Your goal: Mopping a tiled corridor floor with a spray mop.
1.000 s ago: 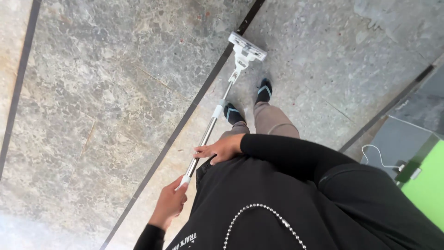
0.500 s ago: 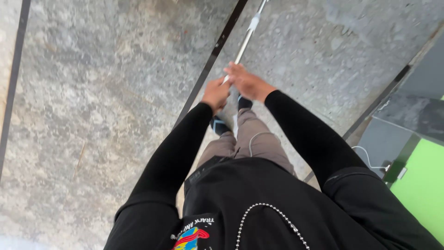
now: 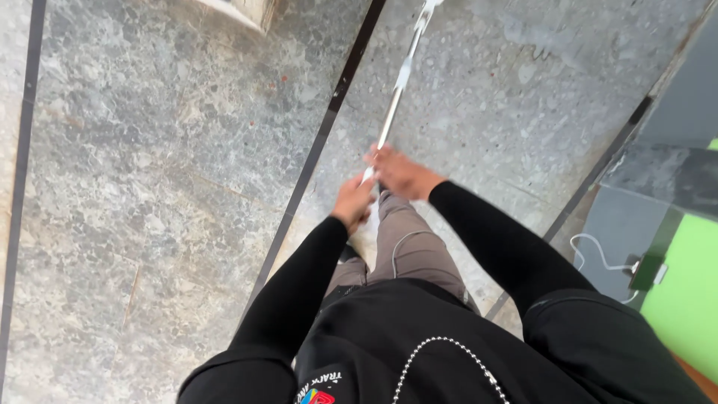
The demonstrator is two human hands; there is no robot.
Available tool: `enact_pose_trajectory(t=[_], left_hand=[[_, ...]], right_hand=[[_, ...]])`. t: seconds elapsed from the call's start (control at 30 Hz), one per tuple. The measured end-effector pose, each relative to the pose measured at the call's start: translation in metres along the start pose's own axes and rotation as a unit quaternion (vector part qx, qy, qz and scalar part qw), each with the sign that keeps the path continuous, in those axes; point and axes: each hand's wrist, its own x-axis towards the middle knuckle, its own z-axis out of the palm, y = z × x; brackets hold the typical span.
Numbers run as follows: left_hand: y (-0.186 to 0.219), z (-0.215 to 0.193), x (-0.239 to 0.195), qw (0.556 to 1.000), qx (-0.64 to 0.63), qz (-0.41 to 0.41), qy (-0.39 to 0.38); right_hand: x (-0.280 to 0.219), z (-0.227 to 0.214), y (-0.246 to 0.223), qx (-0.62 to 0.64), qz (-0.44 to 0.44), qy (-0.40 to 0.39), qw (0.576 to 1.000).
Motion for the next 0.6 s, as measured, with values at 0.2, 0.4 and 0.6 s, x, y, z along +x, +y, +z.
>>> enact_pose_trajectory(t=[0.2,0.4,0.6], left_hand=[[-0.135,-0.128,-0.121,1.000,-0.005,-0.017,0.013],[-0.251,-0.219,-0.249,0.995,0.033,-0.056,0.075],[-0.250,-0.209,-0.312,0.985,0.045,-0.103,0.134]], right_hand=[[-0.040,0.089,-0.163,0.107,-0.004,-0.161,0.981],[-0.062,0.190,-0.263,0.243,-0.103,-0.300,0.917],[-0.067,0.260,-0.261,0.333,-0.266,-0.346,0.836]])
